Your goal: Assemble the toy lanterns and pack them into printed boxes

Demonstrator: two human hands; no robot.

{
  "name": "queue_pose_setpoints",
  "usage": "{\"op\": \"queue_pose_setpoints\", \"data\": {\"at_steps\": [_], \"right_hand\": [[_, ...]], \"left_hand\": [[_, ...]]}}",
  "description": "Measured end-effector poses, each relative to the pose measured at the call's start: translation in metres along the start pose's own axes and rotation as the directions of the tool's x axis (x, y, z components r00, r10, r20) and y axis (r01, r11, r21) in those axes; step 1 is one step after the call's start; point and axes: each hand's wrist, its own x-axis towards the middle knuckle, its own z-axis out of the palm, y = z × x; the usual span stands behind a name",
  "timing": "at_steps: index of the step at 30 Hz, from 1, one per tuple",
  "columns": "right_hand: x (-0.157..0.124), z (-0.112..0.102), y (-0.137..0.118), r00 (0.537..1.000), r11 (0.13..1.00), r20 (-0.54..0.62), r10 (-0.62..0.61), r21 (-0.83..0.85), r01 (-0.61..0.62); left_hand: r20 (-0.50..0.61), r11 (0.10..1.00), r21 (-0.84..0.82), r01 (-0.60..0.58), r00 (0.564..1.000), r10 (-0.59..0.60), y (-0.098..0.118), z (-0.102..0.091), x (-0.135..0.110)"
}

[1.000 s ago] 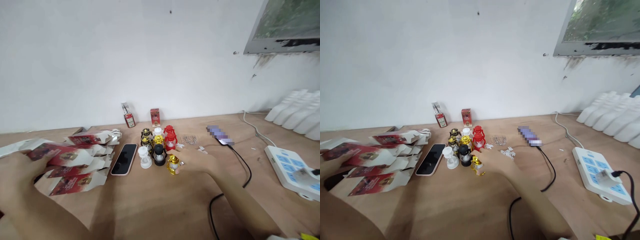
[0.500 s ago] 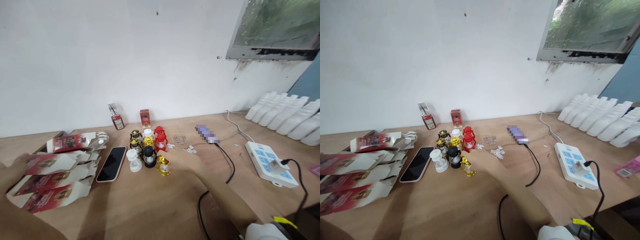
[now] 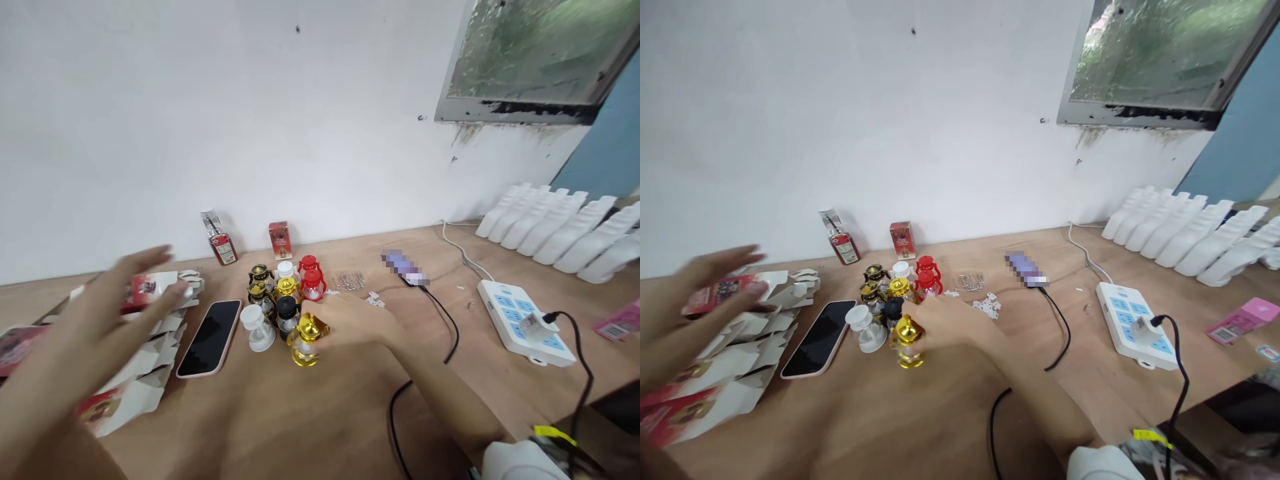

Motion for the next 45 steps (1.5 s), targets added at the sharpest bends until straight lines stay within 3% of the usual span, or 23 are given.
{"op": "queue_pose_setpoints", "data": {"at_steps": [2, 4, 7, 9, 11, 13, 16, 18, 20, 21, 24, 26, 29, 32, 38, 42, 43, 45], "right_hand": [[-0.006, -0.01, -0.005, 0.991, 0.99, -0.132, 0.005, 0.141, 0.014], [-0.013, -0.018, -0.011, 0.957, 0.957, -0.29, 0.024, 0.283, 0.061], [-0.021, -0.026, -0.015, 0.878, 0.89, -0.476, 0.051, 0.421, 0.176], [-0.024, -0.029, -0.013, 0.877, 0.865, -0.476, 0.061, 0.464, 0.192], [-0.026, -0.032, -0.008, 0.919, 0.834, -0.39, 0.062, 0.526, 0.167], [-0.027, -0.034, -0.002, 0.956, 0.76, -0.291, 0.035, 0.629, 0.163], [-0.027, -0.033, 0.005, 0.971, 0.668, -0.238, -0.014, 0.721, 0.186], [-0.025, -0.029, 0.005, 0.968, 0.703, -0.252, -0.014, 0.685, 0.188], [-0.023, -0.024, 0.001, 0.935, 0.774, -0.355, 0.023, 0.599, 0.208], [-0.022, -0.022, -0.001, 0.893, 0.813, -0.447, 0.047, 0.537, 0.226], [-0.017, -0.015, -0.01, 0.709, 0.935, -0.703, 0.053, 0.284, 0.212], [-0.014, -0.012, -0.015, 0.649, 0.983, -0.76, 0.003, 0.12, 0.136], [-0.011, -0.008, -0.019, 0.606, 0.999, -0.794, -0.044, -0.03, 0.034], [-0.008, -0.005, -0.018, 0.576, 0.997, -0.814, -0.074, -0.08, 0.015], [-0.006, -0.004, -0.017, 0.584, 0.991, -0.801, -0.13, -0.118, 0.059], [-0.011, -0.009, -0.017, 0.492, 0.995, -0.869, -0.046, 0.004, 0.1], [-0.014, -0.011, -0.017, 0.488, 0.991, -0.872, -0.019, 0.048, 0.123], [-0.019, -0.017, -0.017, 0.546, 0.976, -0.838, -0.007, 0.114, 0.188]], "left_hand": [[0.191, 0.972, -0.148, -0.181, 0.959, 0.208, 0.034, 0.007, -0.007], [0.286, 0.923, -0.238, -0.303, 0.886, 0.365, 0.058, 0.017, -0.01], [0.386, 0.906, -0.269, -0.326, 0.826, 0.412, 0.076, 0.03, -0.009], [0.409, 0.904, -0.269, -0.333, 0.81, 0.42, 0.081, 0.037, -0.006], [0.401, 0.899, -0.245, -0.364, 0.806, 0.436, 0.083, 0.043, -0.004], [0.393, 0.898, -0.197, -0.394, 0.807, 0.441, 0.085, 0.046, -0.003], [0.39, 0.901, -0.147, -0.409, 0.813, 0.433, 0.088, 0.047, -0.005], [0.376, 0.909, -0.129, -0.395, 0.829, 0.414, 0.089, 0.046, -0.006], [0.369, 0.924, -0.114, -0.364, 0.848, 0.38, 0.09, 0.043, -0.007], [0.365, 0.934, -0.104, -0.341, 0.861, 0.355, 0.09, 0.041, -0.007], [0.333, 0.969, -0.045, -0.243, 0.911, 0.243, 0.093, 0.039, -0.007], [0.302, 0.981, -0.009, -0.192, 0.935, 0.186, 0.094, 0.038, -0.008], [0.275, 0.986, 0.011, -0.166, 0.949, 0.156, 0.097, 0.038, -0.009], [0.267, 0.988, 0.048, -0.145, 0.955, 0.127, 0.099, 0.038, -0.011], [0.234, 0.984, 0.125, -0.127, 0.968, 0.096, 0.099, 0.041, -0.012], [0.247, 0.988, 0.028, -0.149, 0.959, 0.138, 0.091, 0.036, -0.012], [0.278, 0.986, -0.029, -0.167, 0.946, 0.168, 0.09, 0.035, -0.012], [0.333, 0.97, -0.134, -0.203, 0.912, 0.237, 0.088, 0.032, -0.012]]}}
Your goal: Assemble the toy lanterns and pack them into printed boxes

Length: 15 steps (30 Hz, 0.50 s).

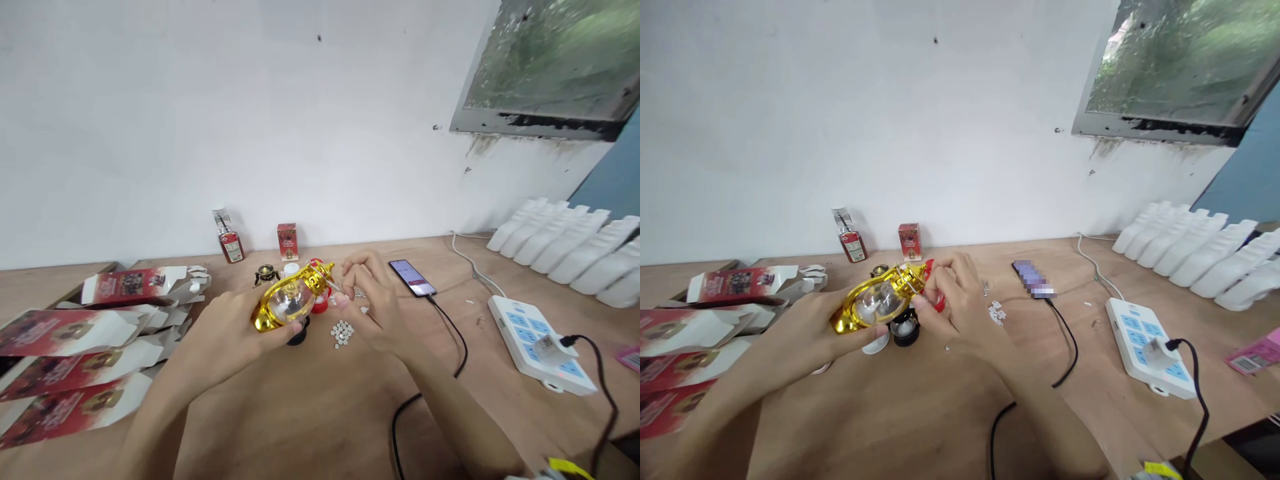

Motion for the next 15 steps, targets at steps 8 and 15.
{"op": "queue_pose_setpoints", "data": {"at_steps": [8, 15], "right_hand": [[-0.005, 0.001, -0.012, 0.979, 0.965, -0.007, -0.204, -0.17, 0.2], [-0.005, 0.0, -0.002, 0.962, 0.994, -0.254, -0.1, -0.074, 0.084]], "left_hand": [[0.007, 0.999, -0.045, -0.011, 1.0, 0.011, 0.01, 0.006, -0.003], [0.009, 0.997, -0.042, -0.067, 0.998, 0.067, 0.004, 0.002, -0.003]]}}
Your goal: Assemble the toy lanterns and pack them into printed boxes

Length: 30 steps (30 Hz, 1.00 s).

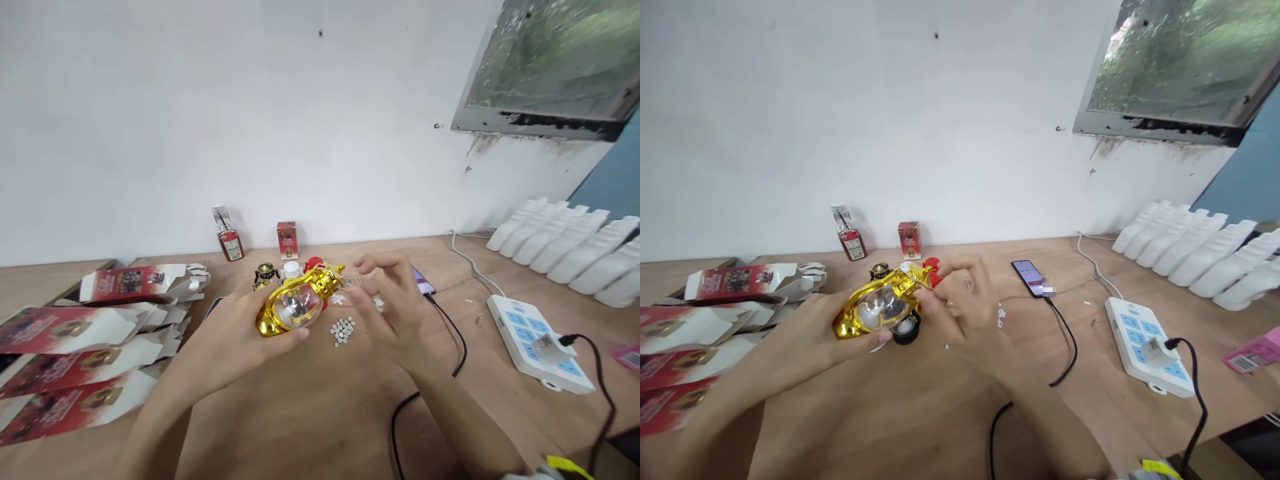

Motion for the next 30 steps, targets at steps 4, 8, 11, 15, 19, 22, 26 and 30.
{"op": "queue_pose_setpoints", "data": {"at_steps": [4, 8, 11, 15, 19, 22, 26, 30], "right_hand": [[0.009, -0.009, 0.006, 0.982, 0.979, -0.023, 0.188, 0.089, -0.186], [0.009, -0.007, -0.002, 0.903, 0.907, 0.275, 0.33, 0.173, -0.384], [0.004, -0.001, -0.009, 0.818, 0.771, 0.403, 0.41, 0.326, -0.547], [0.0, 0.0, -0.012, 0.825, 0.684, 0.364, 0.432, 0.464, -0.563], [0.0, 0.0, -0.014, 0.829, 0.749, 0.346, 0.44, 0.367, -0.551], [0.001, 0.005, -0.007, 0.855, 0.809, 0.227, 0.467, 0.282, -0.516], [0.0, 0.013, 0.012, 0.884, 0.854, 0.151, 0.442, 0.232, -0.466], [0.001, 0.016, 0.024, 0.907, 0.892, 0.225, 0.356, 0.207, -0.402]], "left_hand": [[0.16, 0.976, -0.087, -0.199, 0.964, 0.211, -0.003, -0.006, -0.005], [0.21, 0.963, -0.078, -0.259, 0.94, 0.27, 0.001, -0.007, -0.013], [0.172, 0.971, -0.037, -0.235, 0.956, 0.238, 0.003, -0.006, -0.016], [0.092, 0.976, -0.006, -0.218, 0.972, 0.218, 0.005, -0.001, -0.014], [0.033, 0.987, 0.011, -0.16, 0.987, 0.16, 0.014, 0.012, -0.008], [-0.003, 0.997, -0.025, -0.074, 0.997, 0.074, 0.028, 0.031, -0.003], [-0.035, 0.991, -0.135, 0.025, 0.999, -0.03, 0.042, 0.059, 0.005], [-0.041, 0.974, -0.218, 0.061, 0.997, -0.072, 0.039, 0.07, 0.015]]}}
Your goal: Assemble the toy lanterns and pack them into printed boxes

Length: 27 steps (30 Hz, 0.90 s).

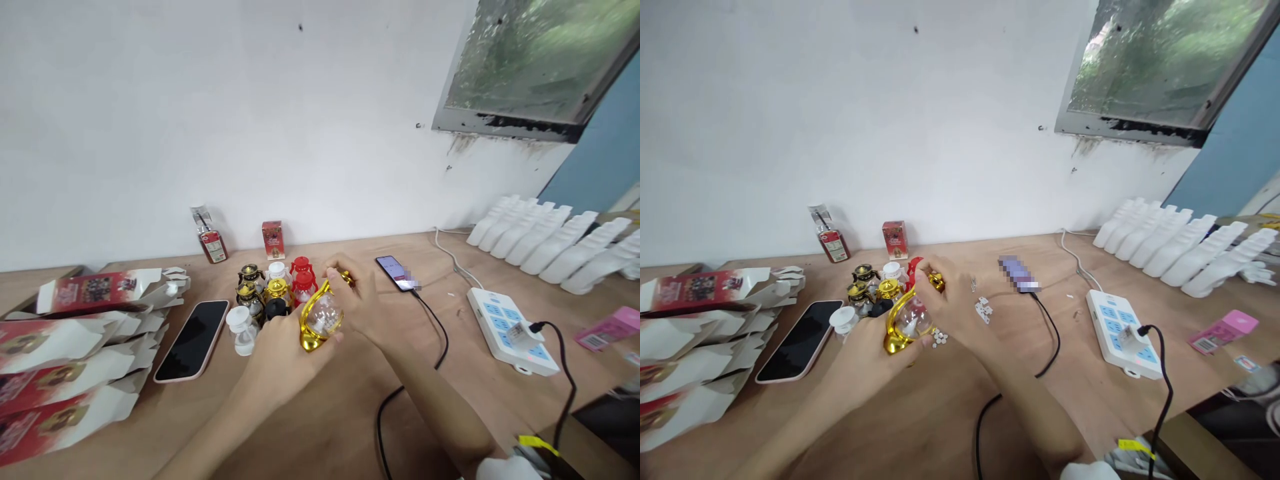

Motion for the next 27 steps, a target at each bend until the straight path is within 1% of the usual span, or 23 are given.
{"op": "queue_pose_setpoints", "data": {"at_steps": [3, 4, 6, 7, 9, 10, 11, 13, 14, 15, 16, 18, 20, 22, 24, 26, 27], "right_hand": [[0.007, -0.006, 0.005, 0.999, 0.993, -0.03, -0.034, -0.118, 0.03], [0.011, -0.011, 0.01, 0.997, 0.99, -0.069, -0.034, -0.137, 0.024], [0.019, -0.025, 0.026, 0.985, 0.991, -0.172, 0.007, -0.13, -0.03], [0.023, -0.033, 0.038, 0.973, 0.987, -0.226, 0.037, -0.144, -0.071], [0.028, -0.047, 0.069, 0.948, 0.964, -0.3, 0.109, -0.2, -0.174], [0.029, -0.052, 0.086, 0.93, 0.937, -0.33, 0.163, -0.243, -0.251], [0.029, -0.056, 0.104, 0.903, 0.896, -0.364, 0.228, -0.285, -0.341], [0.026, -0.057, 0.139, 0.845, 0.795, -0.377, 0.378, -0.336, -0.506], [0.023, -0.055, 0.154, 0.824, 0.752, -0.374, 0.425, -0.361, -0.552], [0.019, -0.051, 0.167, 0.816, 0.735, -0.369, 0.445, -0.371, -0.568], [0.015, -0.047, 0.178, 0.815, 0.727, -0.361, 0.453, -0.38, -0.573], [0.008, -0.037, 0.194, 0.83, 0.73, -0.34, 0.442, -0.402, -0.553], [0.003, -0.029, 0.203, 0.855, 0.74, -0.314, 0.413, -0.432, -0.516], [0.0, -0.023, 0.208, 0.886, 0.753, -0.271, 0.375, -0.468, -0.462], [-0.002, -0.019, 0.21, 0.923, 0.772, -0.189, 0.335, -0.506, -0.384], [-0.006, -0.018, 0.212, 0.952, 0.791, -0.064, 0.299, -0.542, -0.285], [-0.008, -0.018, 0.212, 0.959, 0.796, 0.006, 0.285, -0.558, -0.234]], "left_hand": [[-0.028, 0.997, -0.077, 0.016, 0.999, -0.018, -0.007, 0.007, 0.009], [-0.025, 0.99, -0.138, 0.0, 1.0, -0.004, -0.009, 0.013, 0.011], [0.013, 0.948, -0.316, -0.044, 0.999, 0.051, -0.015, 0.032, 0.011], [0.047, 0.904, -0.423, -0.059, 0.995, 0.087, -0.019, 0.046, 0.009], [0.118, 0.803, -0.596, -0.015, 0.987, 0.106, -0.027, 0.075, 0.002], [0.136, 0.759, -0.651, 0.009, 0.985, 0.105, -0.031, 0.09, -0.003], [0.129, 0.717, -0.697, 0.017, 0.986, 0.102, -0.036, 0.102, -0.008], [0.173, 0.637, -0.767, 0.072, 0.98, 0.098, -0.044, 0.12, -0.017], [0.208, 0.597, -0.793, 0.122, 0.975, 0.077, -0.048, 0.125, -0.02], [0.244, 0.556, -0.812, 0.179, 0.969, 0.045, -0.051, 0.128, -0.021], [0.275, 0.517, -0.824, 0.233, 0.961, 0.004, -0.053, 0.129, -0.022], [0.309, 0.445, -0.839, 0.313, 0.947, -0.083, -0.055, 0.129, -0.022], [0.31, 0.408, -0.848, 0.338, 0.941, -0.135, -0.055, 0.128, -0.021], [0.309, 0.395, -0.854, 0.339, 0.941, -0.139, -0.055, 0.128, -0.02], [0.304, 0.391, -0.859, 0.331, 0.944, -0.129, -0.055, 0.129, -0.021], [0.295, 0.397, -0.861, 0.318, 0.948, -0.119, -0.055, 0.131, -0.022], [0.288, 0.404, -0.861, 0.309, 0.951, -0.113, -0.055, 0.131, -0.023]]}}
